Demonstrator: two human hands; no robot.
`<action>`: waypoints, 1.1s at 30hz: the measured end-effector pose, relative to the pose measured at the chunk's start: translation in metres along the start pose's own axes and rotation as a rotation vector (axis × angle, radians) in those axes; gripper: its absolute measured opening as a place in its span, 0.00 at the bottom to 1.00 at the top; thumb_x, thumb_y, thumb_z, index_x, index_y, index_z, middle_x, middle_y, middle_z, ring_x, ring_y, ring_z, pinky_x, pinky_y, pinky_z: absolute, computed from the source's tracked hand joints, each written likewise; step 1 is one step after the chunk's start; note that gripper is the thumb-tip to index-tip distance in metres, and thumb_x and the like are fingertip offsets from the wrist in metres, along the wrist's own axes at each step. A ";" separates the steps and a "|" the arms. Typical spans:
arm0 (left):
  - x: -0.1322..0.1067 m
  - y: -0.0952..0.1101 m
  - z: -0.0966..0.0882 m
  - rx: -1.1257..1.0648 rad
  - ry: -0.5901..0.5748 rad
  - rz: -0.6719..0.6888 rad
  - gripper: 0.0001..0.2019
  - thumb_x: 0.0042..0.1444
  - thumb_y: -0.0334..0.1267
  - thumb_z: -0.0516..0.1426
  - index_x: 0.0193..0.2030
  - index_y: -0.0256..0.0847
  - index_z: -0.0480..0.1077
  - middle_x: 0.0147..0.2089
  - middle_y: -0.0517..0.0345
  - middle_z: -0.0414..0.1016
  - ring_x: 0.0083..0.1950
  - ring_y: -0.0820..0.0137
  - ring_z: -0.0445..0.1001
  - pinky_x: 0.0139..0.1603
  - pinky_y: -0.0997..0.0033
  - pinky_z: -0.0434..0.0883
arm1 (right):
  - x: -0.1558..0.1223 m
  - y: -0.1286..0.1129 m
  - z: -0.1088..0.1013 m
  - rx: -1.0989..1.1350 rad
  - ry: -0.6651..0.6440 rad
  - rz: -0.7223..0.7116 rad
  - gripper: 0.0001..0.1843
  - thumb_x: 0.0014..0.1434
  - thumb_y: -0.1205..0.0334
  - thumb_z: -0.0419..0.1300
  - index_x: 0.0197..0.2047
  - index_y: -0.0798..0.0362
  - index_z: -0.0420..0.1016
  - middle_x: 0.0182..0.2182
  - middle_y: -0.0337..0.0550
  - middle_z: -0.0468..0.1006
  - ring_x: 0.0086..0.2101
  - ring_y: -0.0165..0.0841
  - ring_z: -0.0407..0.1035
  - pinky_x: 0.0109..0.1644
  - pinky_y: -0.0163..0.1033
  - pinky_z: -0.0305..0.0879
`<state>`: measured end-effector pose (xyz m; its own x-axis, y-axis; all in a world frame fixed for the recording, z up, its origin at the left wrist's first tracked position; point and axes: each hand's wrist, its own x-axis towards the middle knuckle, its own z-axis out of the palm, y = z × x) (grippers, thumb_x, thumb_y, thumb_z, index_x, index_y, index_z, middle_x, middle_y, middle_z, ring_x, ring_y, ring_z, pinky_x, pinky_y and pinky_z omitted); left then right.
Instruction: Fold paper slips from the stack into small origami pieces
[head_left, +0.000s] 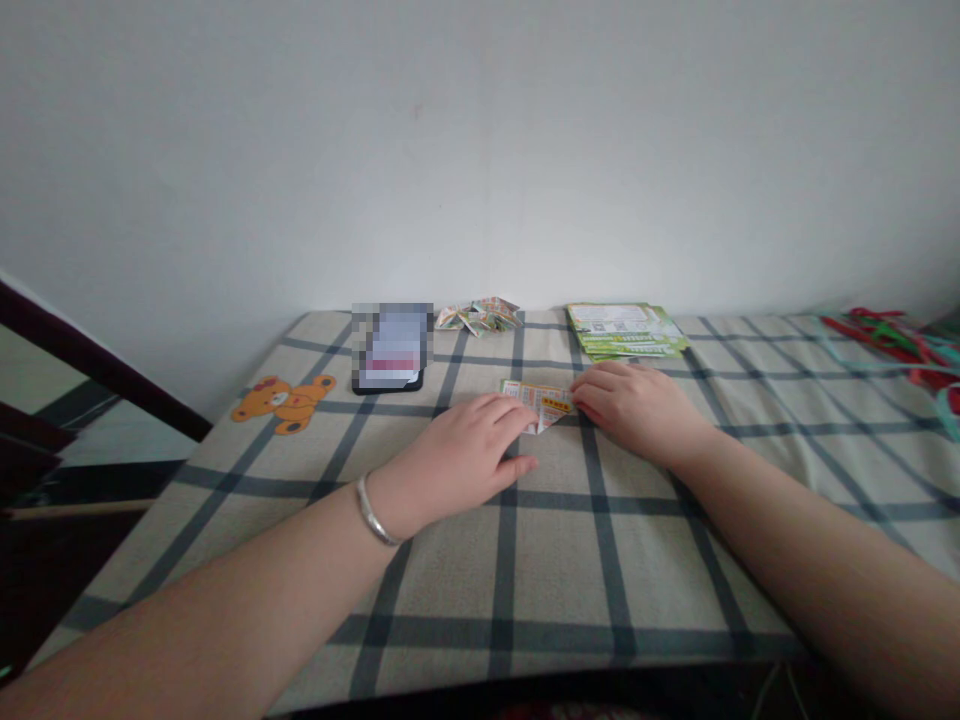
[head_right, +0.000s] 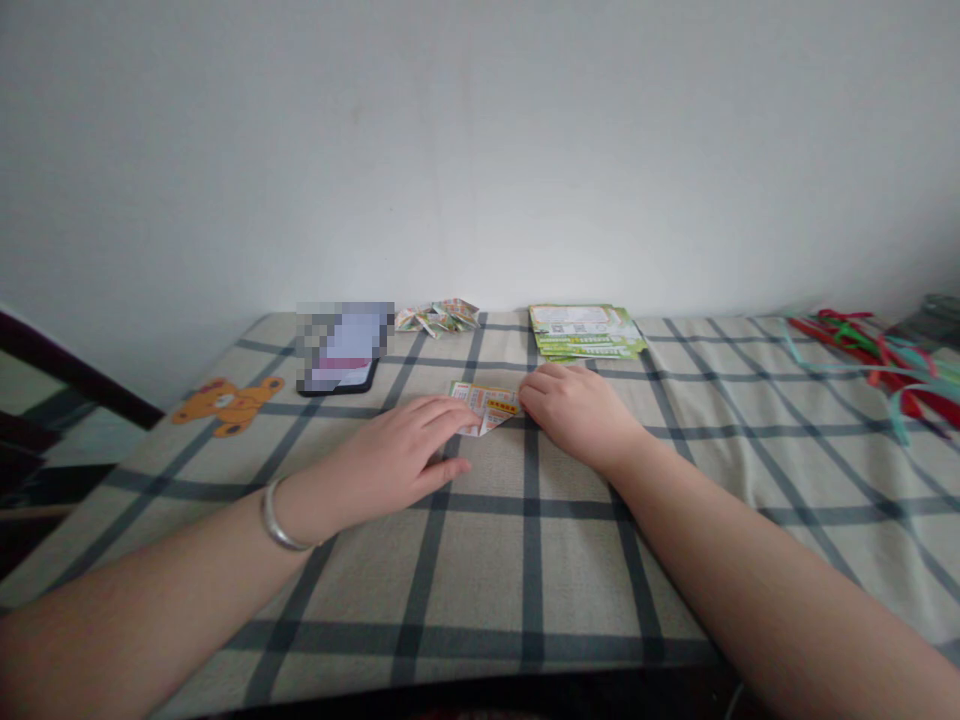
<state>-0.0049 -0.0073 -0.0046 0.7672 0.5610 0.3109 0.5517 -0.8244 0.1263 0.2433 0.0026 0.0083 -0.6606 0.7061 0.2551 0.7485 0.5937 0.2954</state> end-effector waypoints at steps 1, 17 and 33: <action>0.000 -0.001 0.000 -0.010 0.003 -0.002 0.17 0.61 0.42 0.57 0.55 0.37 0.65 0.54 0.51 0.70 0.57 0.64 0.67 0.61 0.60 0.65 | 0.000 0.000 -0.001 -0.019 0.008 -0.015 0.09 0.64 0.66 0.54 0.36 0.54 0.75 0.37 0.44 0.79 0.37 0.35 0.69 0.37 0.39 0.59; 0.005 -0.001 0.001 -0.027 0.038 -0.088 0.06 0.59 0.37 0.58 0.42 0.39 0.70 0.42 0.55 0.73 0.45 0.64 0.71 0.47 0.62 0.70 | -0.003 -0.024 -0.010 0.158 0.150 -0.002 0.06 0.61 0.66 0.54 0.39 0.55 0.72 0.39 0.47 0.78 0.41 0.37 0.71 0.43 0.40 0.65; 0.003 -0.005 0.006 -0.303 0.306 -0.194 0.03 0.62 0.34 0.54 0.43 0.41 0.65 0.38 0.59 0.73 0.38 0.70 0.73 0.37 0.69 0.69 | 0.000 -0.021 0.004 0.615 0.238 0.069 0.16 0.57 0.63 0.62 0.49 0.51 0.70 0.51 0.47 0.74 0.51 0.38 0.68 0.55 0.46 0.66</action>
<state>-0.0034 -0.0012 -0.0097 0.5022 0.6968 0.5122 0.5202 -0.7165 0.4648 0.2276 -0.0086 -0.0020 -0.5515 0.6879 0.4718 0.6393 0.7119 -0.2908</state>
